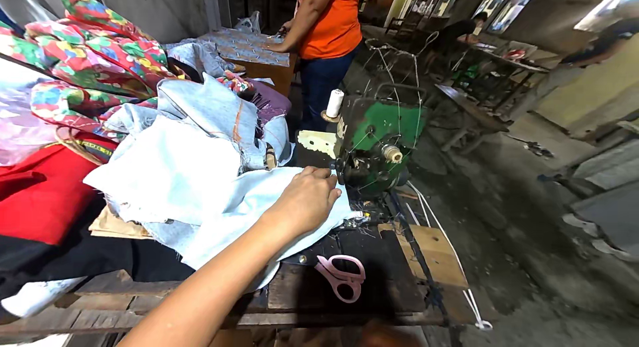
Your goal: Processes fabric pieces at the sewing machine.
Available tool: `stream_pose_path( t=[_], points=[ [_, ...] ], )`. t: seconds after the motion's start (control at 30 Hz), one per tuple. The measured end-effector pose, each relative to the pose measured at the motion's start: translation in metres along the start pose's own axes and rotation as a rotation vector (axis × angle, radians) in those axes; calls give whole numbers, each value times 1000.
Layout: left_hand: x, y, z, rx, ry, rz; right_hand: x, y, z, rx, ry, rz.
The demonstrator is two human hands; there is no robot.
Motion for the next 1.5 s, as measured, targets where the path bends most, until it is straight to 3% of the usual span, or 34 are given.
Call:
stream_pose_path(
  t=[0.07, 0.1, 0.2, 0.47, 0.73, 1.13, 1.5],
  points=[
    [1, 0, -2, 5, -3, -7, -36, -34, -12, -438, -237, 40],
    [2, 1, -2, 6, -10, -8, -47, -46, -26, -570, -317, 84],
    [4, 2, -4, 16, -25, -1, -37, -73, -67, -750, -414, 166],
    [3, 5, -3, -12, -23, -13, -37, -71, -97, -671, -349, 168],
    [8, 0, -8, 51, -12, 48, -43, -71, -121, -423, -195, -24],
    [19, -5, -15, 140, -18, 45, -56, -71, -121, -550, -307, -130],
    [12, 5, -17, 115, -125, -17, -72, -77, -121, -653, -314, -82]
  ],
)
Point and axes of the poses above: each hand's wrist, its own z-axis away from the middle knuckle, its own y-axis out of the palm, x = y × z, the point moved 8 cm from there along -z, towards the middle knuckle, and after that the axes turned 7 degrees about z, right-handed, at the moved point
